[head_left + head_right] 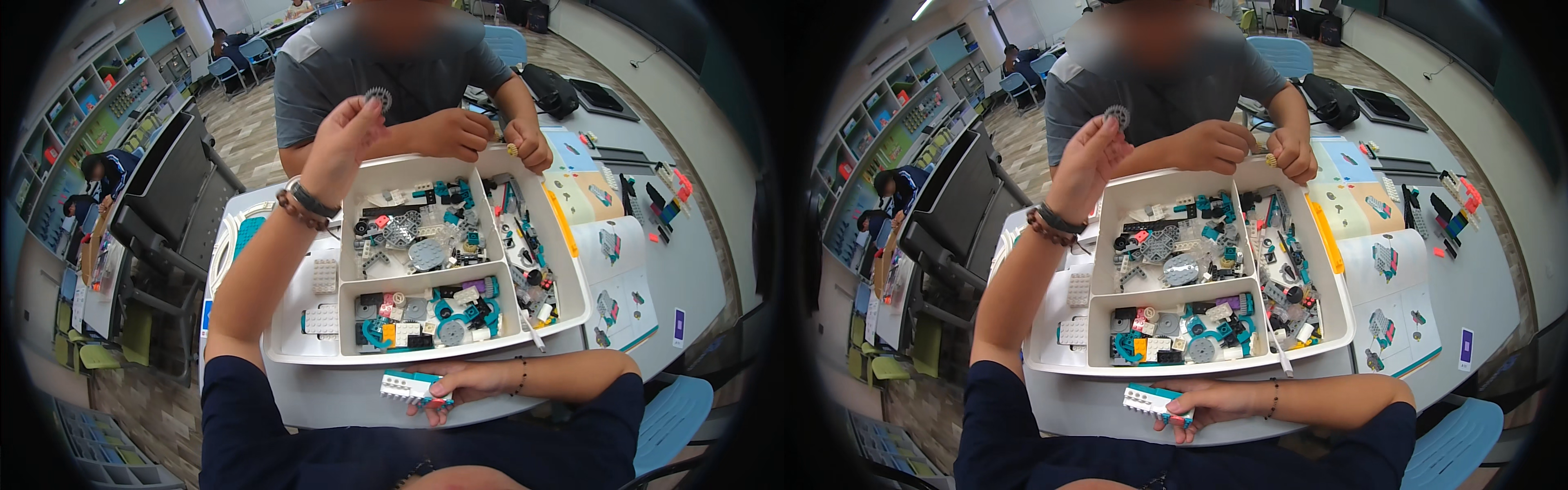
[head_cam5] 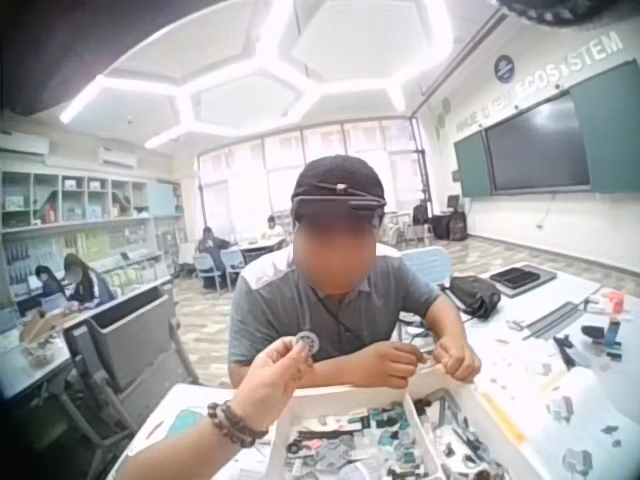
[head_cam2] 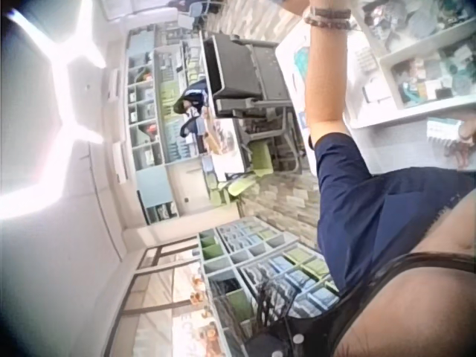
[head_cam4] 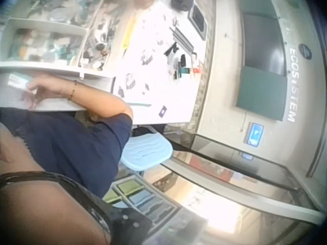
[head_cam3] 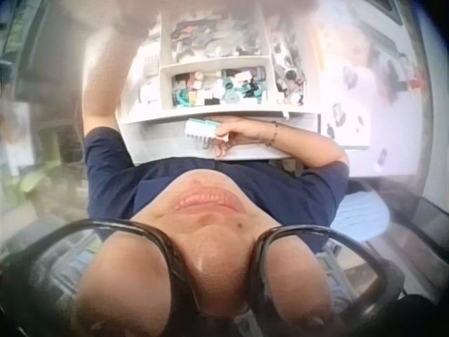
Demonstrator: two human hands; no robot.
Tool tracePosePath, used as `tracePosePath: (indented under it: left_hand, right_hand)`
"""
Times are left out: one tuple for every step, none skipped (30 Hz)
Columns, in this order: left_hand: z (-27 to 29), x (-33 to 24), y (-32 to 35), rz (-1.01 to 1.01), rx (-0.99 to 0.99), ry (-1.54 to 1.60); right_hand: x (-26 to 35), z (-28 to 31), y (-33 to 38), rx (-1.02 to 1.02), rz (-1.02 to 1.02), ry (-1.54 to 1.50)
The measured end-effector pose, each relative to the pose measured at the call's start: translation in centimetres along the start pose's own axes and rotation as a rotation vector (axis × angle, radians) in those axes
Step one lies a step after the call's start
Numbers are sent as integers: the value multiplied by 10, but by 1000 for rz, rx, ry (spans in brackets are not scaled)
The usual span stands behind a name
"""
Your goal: The person assembles a small Lego model by selecting pieces from a compartmentalized tray and attaching them to a base structure. They add pink, teal, white, and yellow pieces, then insert a grey gear and a yellow axle, rotating the axle to test movement.
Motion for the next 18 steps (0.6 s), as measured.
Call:
tracePosePath:
  left_hand:
    - [2, 7, 4, -14, -24, 49]
    - [4, 14, 7, 13, -33, 99]
    - [4, 18, 10, 16, -50, 103]
    - [4, 21, 11, 20, -67, 107]
    - [5, 24, 13, 29, -89, 111]
    - [6, 25, 14, 21, -74, 109]
    - [6, 25, 15, 14, -88, 92]
    - [4, 26, 16, 8, -106, 81]
    - [3, 26, 17, 1, -125, 70]
    - [5, 28, 17, 7, -147, 54]
    - [6, 31, 18, 15, -171, 50]
    - [7, 33, 18, 23, -195, 46]
    - [7, 35, 19, 32, -218, 42]
    - [8, 35, 18, 34, -230, 34]
    - [9, 35, 18, 42, -234, 32]
    - [11, 35, 19, 50, -237, 30]
    - [11, 36, 19, 58, -236, 28]
    - [10, 35, 19, 59, -238, 17]
  right_hand:
    - [-1, 1, 0, 10, -18, -5]
    - [-1, 2, 0, 17, -32, -13]
    - [-1, 2, 0, 11, -18, -12]
    - [0, 1, 0, 4, -3, -12]
    - [-1, -1, -1, 1, 9, -19]
    - [-2, -1, -1, 6, 7, -18]
    - [-1, 0, 0, 11, 5, -16]
    - [-1, 1, 0, 13, -3, -17]
    - [0, 0, 0, 13, 1, -11]
    - [2, -2, -1, 14, 5, -5]
    - [1, -4, 0, 11, 2, 1]
    - [-1, -3, 2, -3, -3, -3]
    - [-3, -4, 3, -5, -5, -4]
    - [-2, -4, 3, -5, -2, -1]
    - [-2, -4, 3, -6, 3, 2]
    - [-2, -4, 3, -4, 1, 9]
    - [-2, -5, 2, -1, -1, 11]
    - [-1, -5, 2, 2, -2, 14]
Point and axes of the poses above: each hand's wrist, its own y-axis away from the middle knuckle, its own z-axis out of the back of the hand, x = y × z, the point moved 3 cm from there along -y, towards the middle knuckle, and after that the axes turned 10 degrees about z, right-handed, at the moved point
